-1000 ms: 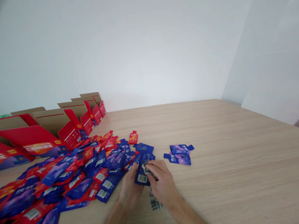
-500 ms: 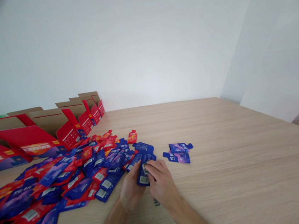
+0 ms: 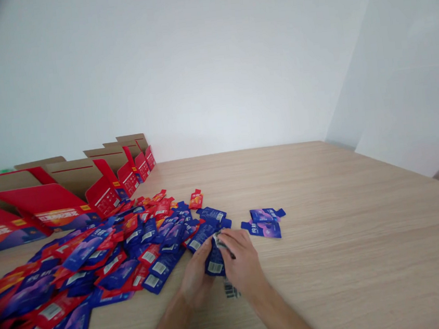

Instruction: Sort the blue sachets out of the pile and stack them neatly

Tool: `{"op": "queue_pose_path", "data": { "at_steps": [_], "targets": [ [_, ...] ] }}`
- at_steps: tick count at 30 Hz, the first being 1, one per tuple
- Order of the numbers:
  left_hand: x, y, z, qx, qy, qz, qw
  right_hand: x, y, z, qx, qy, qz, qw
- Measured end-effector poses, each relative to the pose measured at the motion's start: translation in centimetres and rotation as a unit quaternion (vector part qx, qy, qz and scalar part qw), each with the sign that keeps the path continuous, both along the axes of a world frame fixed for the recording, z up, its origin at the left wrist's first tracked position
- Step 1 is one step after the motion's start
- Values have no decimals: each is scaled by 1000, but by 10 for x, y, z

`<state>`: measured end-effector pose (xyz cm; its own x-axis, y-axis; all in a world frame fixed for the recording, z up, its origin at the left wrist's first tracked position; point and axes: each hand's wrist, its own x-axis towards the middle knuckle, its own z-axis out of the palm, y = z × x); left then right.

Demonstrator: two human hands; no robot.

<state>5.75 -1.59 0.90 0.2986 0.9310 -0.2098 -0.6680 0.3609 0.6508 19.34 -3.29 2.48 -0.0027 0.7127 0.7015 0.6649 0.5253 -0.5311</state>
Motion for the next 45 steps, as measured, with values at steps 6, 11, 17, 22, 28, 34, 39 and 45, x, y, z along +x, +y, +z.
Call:
{"op": "queue_pose_path", "data": {
  "at_steps": [6,11,17,22,28,34,39,45],
  "targets": [
    [-14,13,2,-73,-80,-4,994,-28,-16,2,-73,-70,127,987],
    [-13,17,2,-38,-87,-12,995,-26,-18,4,-53,-53,125,989],
    [-12,27,4,56,81,137,986,-15,-10,-1,-42,-33,79,995],
    [-21,47,1,238,394,241,854,-6,-4,-6,-51,-32,42,997],
    [-7,60,-21,316,523,250,751,14,5,-5,-45,-17,-24,999],
    [48,60,-20,406,478,121,770,39,12,2,-55,-27,-103,993],
    [90,60,-28,501,544,-64,671,54,13,9,-58,-14,-164,985],
    [104,58,-52,521,658,-133,527,60,13,12,-82,-14,-183,980]
  ]
}}
